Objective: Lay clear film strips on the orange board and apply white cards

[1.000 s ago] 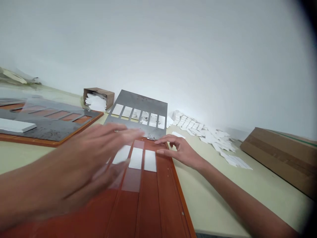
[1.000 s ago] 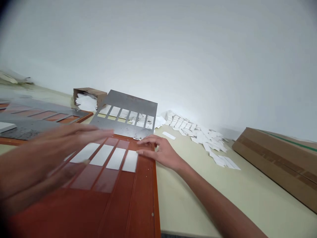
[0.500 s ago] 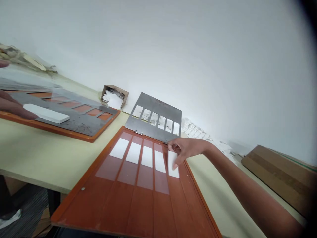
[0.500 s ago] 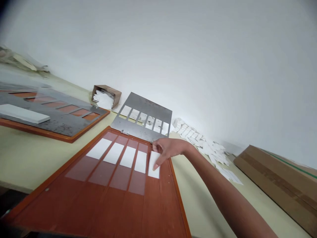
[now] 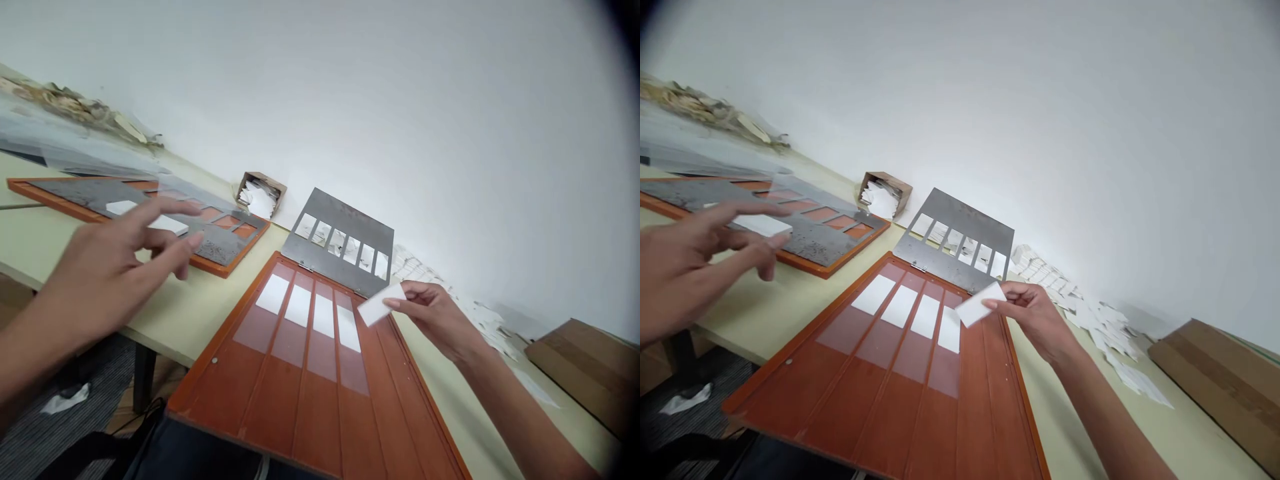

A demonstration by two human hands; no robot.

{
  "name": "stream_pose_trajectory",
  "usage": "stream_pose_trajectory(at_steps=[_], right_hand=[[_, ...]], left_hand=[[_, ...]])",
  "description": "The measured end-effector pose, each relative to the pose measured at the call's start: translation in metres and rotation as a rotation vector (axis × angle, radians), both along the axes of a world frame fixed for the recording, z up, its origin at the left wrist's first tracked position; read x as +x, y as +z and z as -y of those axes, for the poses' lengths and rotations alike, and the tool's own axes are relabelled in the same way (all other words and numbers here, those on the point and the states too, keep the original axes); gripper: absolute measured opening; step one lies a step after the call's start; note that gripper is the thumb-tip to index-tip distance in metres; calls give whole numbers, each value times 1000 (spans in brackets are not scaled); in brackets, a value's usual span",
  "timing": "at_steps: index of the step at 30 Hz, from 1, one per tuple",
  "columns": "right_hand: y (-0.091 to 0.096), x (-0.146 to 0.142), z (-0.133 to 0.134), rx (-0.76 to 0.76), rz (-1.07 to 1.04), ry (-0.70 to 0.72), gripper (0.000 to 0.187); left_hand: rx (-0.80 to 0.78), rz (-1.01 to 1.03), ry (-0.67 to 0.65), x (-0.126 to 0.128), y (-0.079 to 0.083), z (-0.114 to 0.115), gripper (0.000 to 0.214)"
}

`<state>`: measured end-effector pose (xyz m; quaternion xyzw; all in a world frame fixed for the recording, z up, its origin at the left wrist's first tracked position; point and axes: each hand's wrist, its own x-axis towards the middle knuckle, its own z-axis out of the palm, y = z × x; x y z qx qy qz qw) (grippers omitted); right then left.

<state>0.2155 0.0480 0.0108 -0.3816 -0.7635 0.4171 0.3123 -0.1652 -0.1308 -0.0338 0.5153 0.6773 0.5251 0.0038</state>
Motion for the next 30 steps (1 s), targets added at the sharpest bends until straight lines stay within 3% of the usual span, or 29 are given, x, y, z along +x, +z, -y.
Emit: stream_pose_trajectory(at_steps=[2, 5, 8, 11, 16, 21, 26, 30], right_hand=[[-14, 0, 0, -3, -95, -42, 24], [-27, -6, 5, -20, -213, -86, 21], [-29, -15, 18, -42, -332, -111, 24], [-27, -21, 33, -85, -399, -116, 30], [-26, -23, 48, -239, -483, 20, 37], [-29, -23, 50, -302, -459, 170, 36], [-32, -22, 47, -338, -392, 202, 44], [-33, -20, 48, -285, -334, 165, 43]], left_hand=[[-1, -106, 2, 14, 1, -8, 45], [16, -97, -219, 30, 1, -15, 37], [1, -107, -415, 44, 6, -14, 28], [-65, -100, -509, 56, 13, -8, 25], [-143, -13, -492, 72, 14, -2, 29], [-185, 23, -419, 85, 21, -10, 35], [-265, -46, -451, 96, 27, -19, 37], [-308, -107, -360, 93, 23, -6, 34]])
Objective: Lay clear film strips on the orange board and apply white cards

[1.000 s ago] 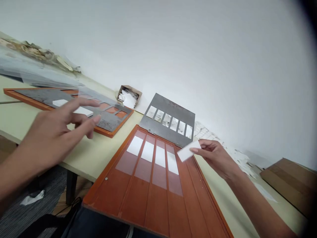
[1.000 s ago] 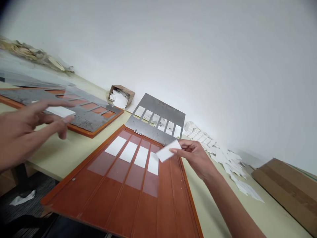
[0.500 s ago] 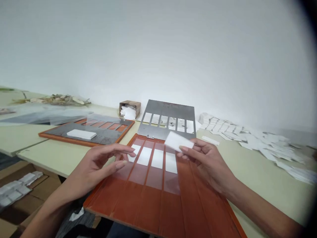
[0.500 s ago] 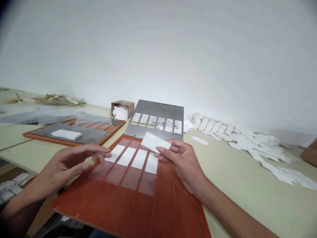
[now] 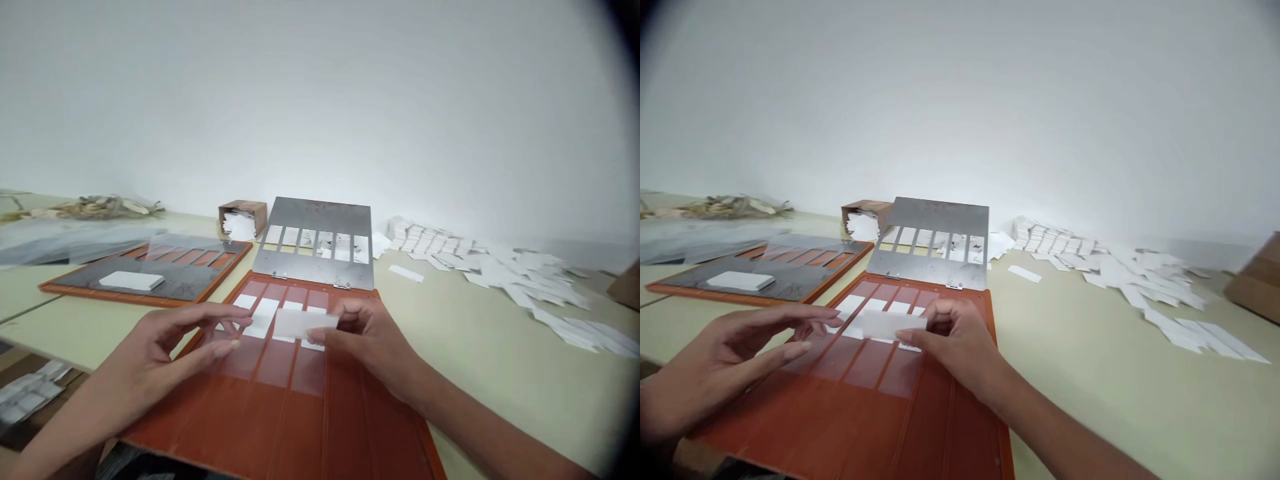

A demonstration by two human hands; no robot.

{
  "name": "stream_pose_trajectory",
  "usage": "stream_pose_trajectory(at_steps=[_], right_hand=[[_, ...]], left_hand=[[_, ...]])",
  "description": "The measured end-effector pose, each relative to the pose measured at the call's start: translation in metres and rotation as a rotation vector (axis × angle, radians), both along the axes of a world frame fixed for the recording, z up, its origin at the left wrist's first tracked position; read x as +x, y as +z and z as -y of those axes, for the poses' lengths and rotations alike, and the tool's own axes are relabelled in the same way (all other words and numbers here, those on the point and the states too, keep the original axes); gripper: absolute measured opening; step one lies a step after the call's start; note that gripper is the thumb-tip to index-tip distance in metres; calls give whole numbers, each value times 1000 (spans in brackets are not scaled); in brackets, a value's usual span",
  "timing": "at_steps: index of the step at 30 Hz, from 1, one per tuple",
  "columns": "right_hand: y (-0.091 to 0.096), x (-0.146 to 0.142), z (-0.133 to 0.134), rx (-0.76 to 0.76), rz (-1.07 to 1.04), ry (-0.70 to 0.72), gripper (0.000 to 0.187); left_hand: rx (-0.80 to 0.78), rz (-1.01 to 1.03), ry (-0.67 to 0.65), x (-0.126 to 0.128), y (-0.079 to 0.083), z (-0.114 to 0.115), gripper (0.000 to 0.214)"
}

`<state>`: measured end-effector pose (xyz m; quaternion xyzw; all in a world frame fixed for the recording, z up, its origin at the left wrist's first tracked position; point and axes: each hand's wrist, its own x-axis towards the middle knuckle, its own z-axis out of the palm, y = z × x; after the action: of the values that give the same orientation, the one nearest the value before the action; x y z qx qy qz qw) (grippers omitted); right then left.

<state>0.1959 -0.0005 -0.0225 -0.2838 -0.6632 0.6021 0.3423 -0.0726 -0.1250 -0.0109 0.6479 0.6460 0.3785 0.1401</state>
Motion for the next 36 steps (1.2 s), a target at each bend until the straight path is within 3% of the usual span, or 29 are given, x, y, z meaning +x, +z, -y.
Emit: stream_pose_trajectory(at_steps=[6, 13, 20, 28, 36], right_hand=[[2, 1, 6, -26, -2, 43, 36], [2, -3, 17, -44, -22, 186, 23], [5, -6, 27, -94, -98, 268, 23], [-3, -4, 19, -62, -124, 382, 15], [-1, -7, 20, -90, -174, 394, 19]], left_hand=[[93, 117, 131, 24, -12, 23, 33], [89, 270, -39, 69, -13, 11, 26], [70, 408, -80, 65, -14, 16, 25], [28, 594, -174, 66, -20, 15, 16], [105, 412, -96, 65, -22, 15, 16]])
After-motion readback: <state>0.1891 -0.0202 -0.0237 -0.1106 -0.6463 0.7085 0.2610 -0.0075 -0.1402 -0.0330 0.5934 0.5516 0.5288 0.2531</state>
